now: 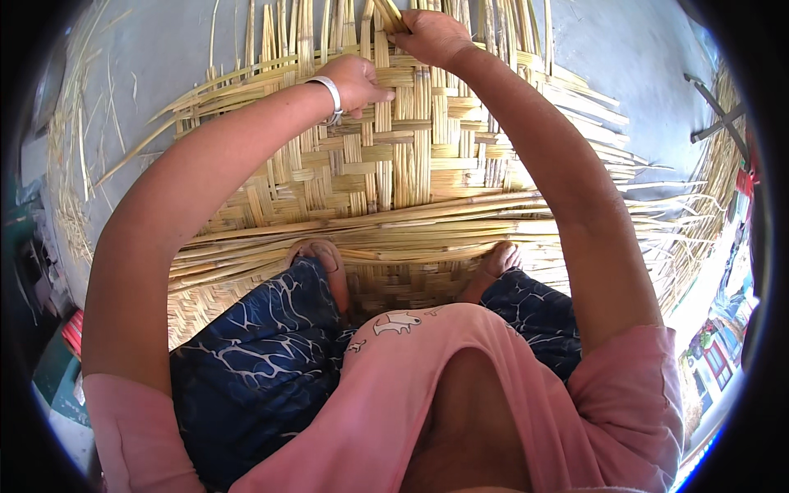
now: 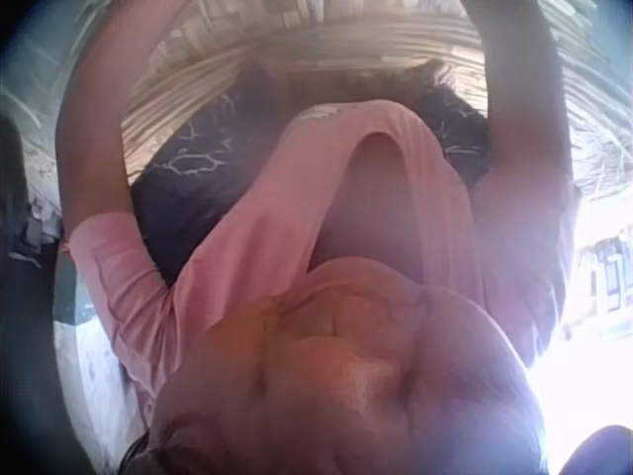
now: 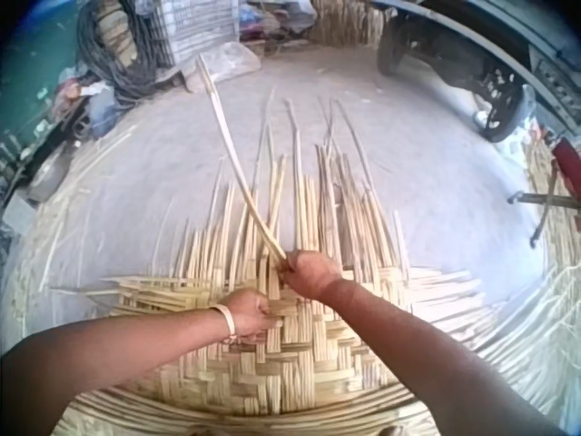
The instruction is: The person weaves a basket by hand using dried palm leaves. They interlace the leaves in a consistent pattern, gradually building up the structure of the basket while sitting on the floor.
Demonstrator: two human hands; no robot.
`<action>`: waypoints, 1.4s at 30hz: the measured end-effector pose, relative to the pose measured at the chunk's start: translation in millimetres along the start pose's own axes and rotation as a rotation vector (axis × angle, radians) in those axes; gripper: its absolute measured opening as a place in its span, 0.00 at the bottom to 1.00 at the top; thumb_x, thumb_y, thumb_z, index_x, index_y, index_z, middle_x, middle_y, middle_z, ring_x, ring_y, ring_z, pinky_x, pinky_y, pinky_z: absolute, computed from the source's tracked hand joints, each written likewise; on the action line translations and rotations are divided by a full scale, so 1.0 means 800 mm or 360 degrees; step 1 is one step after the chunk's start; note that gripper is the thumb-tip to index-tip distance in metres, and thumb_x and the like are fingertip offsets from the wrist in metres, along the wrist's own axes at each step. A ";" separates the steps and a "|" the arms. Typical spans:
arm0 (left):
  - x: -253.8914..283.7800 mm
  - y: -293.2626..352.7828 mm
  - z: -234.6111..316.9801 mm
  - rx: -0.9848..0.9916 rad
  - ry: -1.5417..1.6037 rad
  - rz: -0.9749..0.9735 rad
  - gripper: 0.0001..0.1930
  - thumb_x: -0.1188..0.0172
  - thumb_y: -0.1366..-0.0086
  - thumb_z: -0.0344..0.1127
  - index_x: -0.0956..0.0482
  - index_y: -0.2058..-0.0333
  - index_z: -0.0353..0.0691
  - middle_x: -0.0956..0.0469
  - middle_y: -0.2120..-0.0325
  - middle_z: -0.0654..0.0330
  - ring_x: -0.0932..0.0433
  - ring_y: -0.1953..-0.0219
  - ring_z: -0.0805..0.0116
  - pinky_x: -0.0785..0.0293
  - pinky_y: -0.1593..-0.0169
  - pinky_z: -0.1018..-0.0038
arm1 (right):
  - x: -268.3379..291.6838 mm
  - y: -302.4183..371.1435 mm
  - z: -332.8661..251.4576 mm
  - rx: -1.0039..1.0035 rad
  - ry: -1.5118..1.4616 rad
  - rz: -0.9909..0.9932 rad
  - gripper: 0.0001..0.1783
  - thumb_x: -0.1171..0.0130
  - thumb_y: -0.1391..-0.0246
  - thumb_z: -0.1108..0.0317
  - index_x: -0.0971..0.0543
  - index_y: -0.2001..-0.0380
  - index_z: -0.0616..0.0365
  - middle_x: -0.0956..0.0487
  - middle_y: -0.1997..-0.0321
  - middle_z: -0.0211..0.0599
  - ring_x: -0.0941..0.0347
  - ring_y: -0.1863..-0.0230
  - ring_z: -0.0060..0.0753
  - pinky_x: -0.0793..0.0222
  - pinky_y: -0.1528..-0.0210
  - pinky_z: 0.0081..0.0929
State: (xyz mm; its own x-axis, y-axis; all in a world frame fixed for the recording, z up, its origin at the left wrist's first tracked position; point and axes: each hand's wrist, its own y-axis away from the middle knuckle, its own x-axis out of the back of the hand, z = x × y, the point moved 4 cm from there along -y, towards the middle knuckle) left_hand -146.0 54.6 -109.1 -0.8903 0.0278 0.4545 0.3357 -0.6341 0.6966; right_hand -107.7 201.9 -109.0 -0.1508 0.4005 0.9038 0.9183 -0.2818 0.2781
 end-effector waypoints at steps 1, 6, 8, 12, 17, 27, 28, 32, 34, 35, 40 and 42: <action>0.000 -0.001 0.001 0.0022 -0.0008 -0.0004 0.17 0.35 0.46 0.44 0.28 0.78 0.37 0.27 0.86 0.62 0.27 0.86 0.76 0.30 0.81 0.80 | 0.000 0.000 0.000 -0.0017 -0.0001 -0.0028 0.18 0.47 0.47 0.48 0.23 0.63 0.49 0.20 0.68 0.33 0.24 0.63 0.34 0.29 0.60 0.34; -0.002 -0.001 0.003 -0.0045 -0.0071 0.0031 0.18 0.34 0.46 0.45 0.30 0.81 0.39 0.28 0.87 0.62 0.27 0.87 0.76 0.30 0.82 0.79 | 0.000 -0.001 0.004 0.0070 -0.0168 0.0043 0.18 0.46 0.48 0.51 0.22 0.62 0.51 0.21 0.66 0.38 0.24 0.63 0.38 0.29 0.59 0.35; -0.001 0.001 0.004 -0.0067 -0.0087 0.0053 0.19 0.34 0.46 0.45 0.32 0.83 0.40 0.30 0.87 0.63 0.27 0.87 0.76 0.30 0.82 0.79 | 0.009 0.007 0.001 0.0013 -0.0283 0.0015 0.17 0.46 0.49 0.51 0.21 0.63 0.49 0.22 0.62 0.42 0.26 0.58 0.45 0.31 0.56 0.39; 0.001 0.004 0.000 -0.0114 -0.0102 0.0080 0.22 0.34 0.46 0.46 0.36 0.85 0.42 0.33 0.89 0.65 0.29 0.89 0.75 0.32 0.84 0.78 | 0.013 0.010 -0.003 -0.0012 -0.0261 0.0044 0.16 0.46 0.49 0.52 0.22 0.64 0.51 0.22 0.63 0.41 0.26 0.59 0.43 0.30 0.57 0.38; 0.002 0.003 -0.001 -0.0130 -0.0059 0.0092 0.23 0.34 0.46 0.47 0.38 0.86 0.42 0.34 0.89 0.65 0.31 0.91 0.75 0.33 0.85 0.77 | 0.016 0.009 -0.006 0.0000 -0.0246 -0.0027 0.16 0.46 0.48 0.53 0.21 0.64 0.51 0.21 0.63 0.41 0.25 0.60 0.42 0.30 0.57 0.37; -0.004 0.003 0.008 0.0054 -0.0073 0.0128 0.19 0.35 0.46 0.45 0.33 0.82 0.40 0.30 0.85 0.62 0.28 0.87 0.74 0.33 0.82 0.79 | 0.003 0.002 0.000 0.0138 -0.0239 0.0124 0.14 0.45 0.51 0.55 0.21 0.67 0.52 0.21 0.67 0.44 0.25 0.62 0.45 0.29 0.58 0.38; -0.006 0.006 0.007 0.0088 -0.0064 0.0130 0.18 0.36 0.45 0.45 0.31 0.80 0.39 0.28 0.84 0.61 0.27 0.85 0.74 0.31 0.80 0.79 | 0.000 0.002 -0.001 0.0175 -0.0243 0.0146 0.14 0.45 0.51 0.55 0.21 0.67 0.52 0.21 0.67 0.44 0.25 0.62 0.46 0.29 0.59 0.39; -0.022 0.038 0.015 0.0153 0.0192 0.0176 0.11 0.45 0.38 0.40 0.25 0.70 0.38 0.22 0.77 0.57 0.23 0.76 0.75 0.25 0.69 0.78 | -0.004 0.003 0.005 0.0149 -0.0278 0.0183 0.15 0.45 0.52 0.54 0.22 0.68 0.53 0.21 0.67 0.44 0.25 0.62 0.47 0.30 0.58 0.39; -0.039 0.063 0.007 0.0310 0.0565 0.0095 0.12 0.44 0.38 0.40 0.27 0.68 0.36 0.22 0.74 0.59 0.21 0.72 0.73 0.25 0.70 0.80 | -0.004 0.006 0.008 0.0078 -0.0256 0.0144 0.14 0.46 0.52 0.56 0.22 0.66 0.51 0.21 0.66 0.42 0.25 0.61 0.45 0.30 0.57 0.39; -0.051 0.079 0.007 0.0411 0.0709 0.0032 0.11 0.45 0.38 0.38 0.27 0.65 0.35 0.22 0.72 0.58 0.21 0.69 0.72 0.24 0.68 0.80 | -0.001 0.009 0.010 0.0067 -0.0278 0.0134 0.13 0.46 0.52 0.57 0.21 0.65 0.49 0.21 0.66 0.42 0.25 0.60 0.45 0.30 0.57 0.39; -0.099 0.114 -0.007 0.0550 0.1241 -0.0184 0.21 0.45 0.39 0.31 0.34 0.48 0.31 0.25 0.58 0.57 0.24 0.57 0.67 0.26 0.58 0.76 | 0.003 0.012 0.005 0.0075 -0.0360 0.0146 0.12 0.47 0.52 0.60 0.21 0.63 0.44 0.20 0.65 0.39 0.24 0.60 0.43 0.29 0.57 0.38; -0.106 0.119 0.004 0.0518 0.1203 -0.0123 0.21 0.44 0.39 0.31 0.35 0.48 0.31 0.26 0.57 0.56 0.25 0.55 0.68 0.27 0.57 0.76 | 0.001 0.008 0.005 0.0089 -0.0388 0.0154 0.12 0.47 0.52 0.60 0.21 0.63 0.45 0.20 0.65 0.39 0.24 0.61 0.43 0.29 0.57 0.38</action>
State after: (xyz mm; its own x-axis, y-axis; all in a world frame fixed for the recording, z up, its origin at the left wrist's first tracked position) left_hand -37.7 -6.0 -79.2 -0.8422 -0.5389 -0.0164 0.2339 -0.3927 0.8894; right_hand -100.5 204.1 -108.0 0.0248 0.5742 0.8184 0.9439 -0.2830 0.1699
